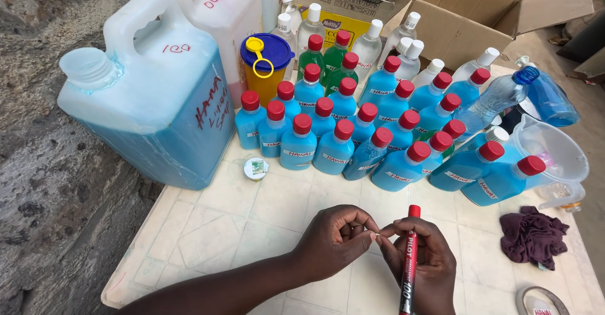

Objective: Labeling small blue bottles with a red marker and organizing them on a table

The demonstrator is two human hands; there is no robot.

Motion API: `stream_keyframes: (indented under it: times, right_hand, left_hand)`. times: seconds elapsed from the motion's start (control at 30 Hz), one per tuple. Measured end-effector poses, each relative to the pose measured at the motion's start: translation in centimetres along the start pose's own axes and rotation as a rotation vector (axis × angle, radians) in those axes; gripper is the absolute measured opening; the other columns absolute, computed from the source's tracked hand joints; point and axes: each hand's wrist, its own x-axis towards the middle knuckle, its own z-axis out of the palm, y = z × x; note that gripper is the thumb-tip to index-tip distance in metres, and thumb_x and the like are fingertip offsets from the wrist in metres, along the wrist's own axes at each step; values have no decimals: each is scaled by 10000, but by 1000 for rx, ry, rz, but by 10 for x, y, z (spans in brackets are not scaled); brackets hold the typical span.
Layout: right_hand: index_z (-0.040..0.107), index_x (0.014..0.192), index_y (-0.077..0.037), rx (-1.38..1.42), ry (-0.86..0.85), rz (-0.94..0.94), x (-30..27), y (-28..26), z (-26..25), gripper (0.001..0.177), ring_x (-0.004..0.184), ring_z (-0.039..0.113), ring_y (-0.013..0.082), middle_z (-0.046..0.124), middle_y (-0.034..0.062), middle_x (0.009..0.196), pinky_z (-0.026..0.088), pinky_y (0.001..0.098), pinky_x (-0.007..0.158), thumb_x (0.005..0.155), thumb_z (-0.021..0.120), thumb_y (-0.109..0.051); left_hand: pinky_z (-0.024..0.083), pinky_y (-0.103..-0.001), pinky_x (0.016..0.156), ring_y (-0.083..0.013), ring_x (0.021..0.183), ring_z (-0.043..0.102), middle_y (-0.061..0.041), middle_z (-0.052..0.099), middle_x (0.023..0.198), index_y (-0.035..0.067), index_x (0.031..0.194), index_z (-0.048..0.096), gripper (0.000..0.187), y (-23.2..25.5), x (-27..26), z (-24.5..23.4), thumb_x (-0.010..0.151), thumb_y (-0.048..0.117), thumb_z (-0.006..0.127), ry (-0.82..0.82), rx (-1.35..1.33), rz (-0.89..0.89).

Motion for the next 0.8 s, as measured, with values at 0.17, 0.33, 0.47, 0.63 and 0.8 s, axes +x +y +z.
stream_keyframes:
  times: [0.17, 0.33, 0.47, 0.63, 0.8]
  right_hand:
    - [661, 1086, -48, 2, -14, 67, 3, -1, 0, 421, 717, 698, 151, 770, 130, 917, 610, 284, 781, 725, 856, 44]
    - [669, 1069, -60, 57, -21, 78, 0, -2, -2, 391, 843, 760, 177, 746, 111, 934, 618, 299, 851, 738, 853, 38]
    - [677, 1025, -58, 19, -40, 85, 2, -3, -3, 334, 814, 755, 166, 765, 112, 889, 612, 288, 825, 750, 852, 15]
    - [655, 1033, -73, 39, -84, 84, 5, 2, -8, 339, 706, 727, 115, 796, 100, 850, 585, 252, 773, 767, 853, -1]
    - [647, 1082, -73, -21, -54, -110, 6, 0, -8, 322, 895, 756, 166, 744, 96, 960, 614, 298, 883, 810, 816, -33]
  left_hand:
    - [401, -264, 515, -55, 551, 463, 45, 553, 642, 87, 983, 721, 72, -5, 2, 0, 941, 145, 723, 11, 33, 27]
    - [380, -270, 489, -63, 518, 457, 36, 555, 673, 100, 954, 713, 50, -5, 1, 0, 928, 141, 723, 7, 165, 80]
    - [425, -335, 551, -137, 632, 515, 6, 558, 736, 111, 998, 668, 75, -8, 2, -3, 954, 169, 684, -49, 341, 236]
    - [461, -324, 597, -121, 691, 572, 14, 642, 832, 132, 986, 653, 138, -2, 4, -3, 971, 261, 605, -127, 247, 74]
    - [435, -300, 607, -104, 670, 520, -10, 675, 887, 102, 1020, 668, 264, -5, 9, -4, 965, 348, 590, -89, 56, -91]
